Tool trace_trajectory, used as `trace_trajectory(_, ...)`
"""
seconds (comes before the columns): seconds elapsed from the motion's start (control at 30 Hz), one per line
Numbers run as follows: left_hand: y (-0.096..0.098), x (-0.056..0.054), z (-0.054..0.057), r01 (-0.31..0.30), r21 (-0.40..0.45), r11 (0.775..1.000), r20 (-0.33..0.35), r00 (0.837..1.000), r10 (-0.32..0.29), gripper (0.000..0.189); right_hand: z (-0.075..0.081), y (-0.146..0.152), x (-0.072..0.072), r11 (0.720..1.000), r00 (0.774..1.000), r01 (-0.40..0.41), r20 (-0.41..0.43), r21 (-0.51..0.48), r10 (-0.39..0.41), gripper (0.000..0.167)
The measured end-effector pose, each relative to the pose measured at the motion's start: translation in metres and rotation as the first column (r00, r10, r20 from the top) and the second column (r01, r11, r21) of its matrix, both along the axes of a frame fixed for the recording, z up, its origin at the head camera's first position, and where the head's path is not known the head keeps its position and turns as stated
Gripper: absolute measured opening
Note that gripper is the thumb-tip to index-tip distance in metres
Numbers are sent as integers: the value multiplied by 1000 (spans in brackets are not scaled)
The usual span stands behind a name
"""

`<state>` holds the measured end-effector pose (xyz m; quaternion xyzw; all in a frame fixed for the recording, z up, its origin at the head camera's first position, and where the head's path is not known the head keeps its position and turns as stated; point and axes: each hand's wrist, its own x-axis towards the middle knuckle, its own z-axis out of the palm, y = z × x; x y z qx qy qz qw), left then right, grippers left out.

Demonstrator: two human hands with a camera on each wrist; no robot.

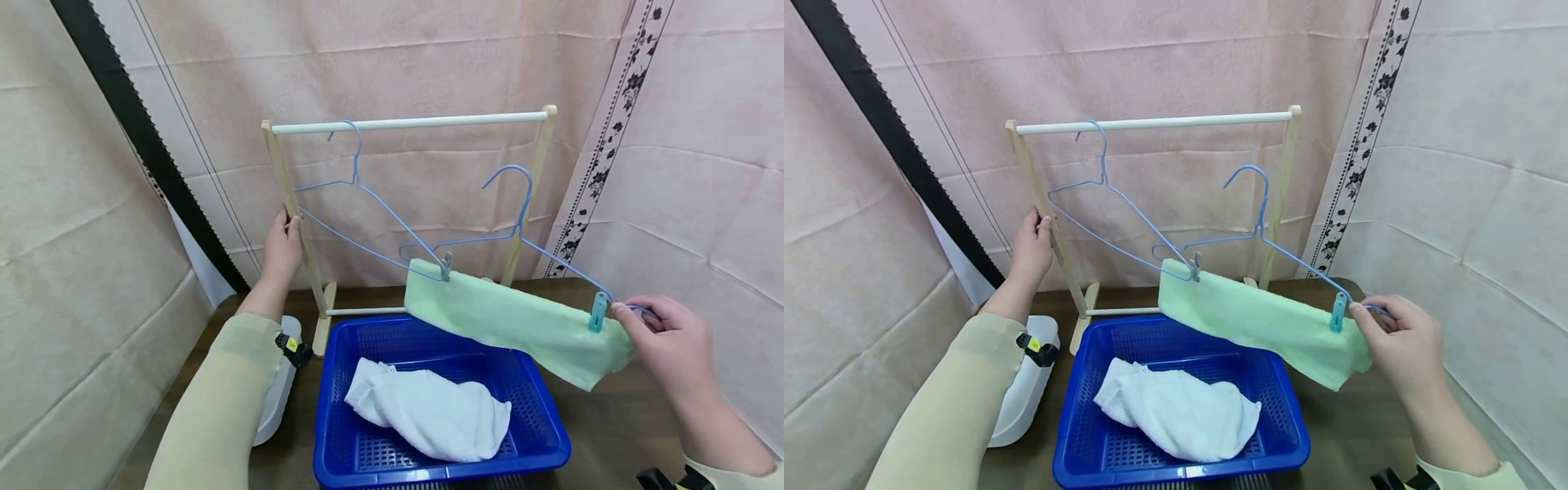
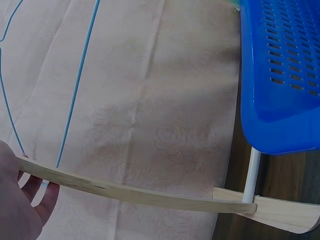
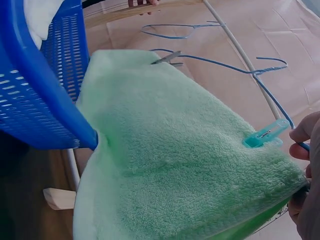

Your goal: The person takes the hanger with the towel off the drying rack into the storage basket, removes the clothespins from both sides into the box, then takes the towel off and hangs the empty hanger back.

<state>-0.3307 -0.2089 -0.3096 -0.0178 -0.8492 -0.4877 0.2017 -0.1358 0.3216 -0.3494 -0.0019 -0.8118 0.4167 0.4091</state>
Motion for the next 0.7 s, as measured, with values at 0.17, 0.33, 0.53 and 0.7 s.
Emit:
trace_trajectory(0.17, 1, 1, 1, 1, 7, 1000, 5, 1000, -1, 53, -8, 3, 7, 999, 1000, -18, 9, 32, 18, 8)
trace_trajectory(0.33, 1, 3, 2, 3, 20, 1000, 8, 1000, -3, 54, -16, 5, 12, 999, 999, -24, 33, 37, 23, 10)
trace_trajectory(0.53, 0, 3, 2, 10, 26, 1000, -3, 1000, -10, 54, -24, 6, 17, 998, 999, -27, 37, 51, 25, 11)
trace_trajectory(0.7, -2, 3, 0, 26, 39, 999, -21, 999, -26, 53, -30, 8, 23, 996, 998, -41, 49, 74, 38, 12)
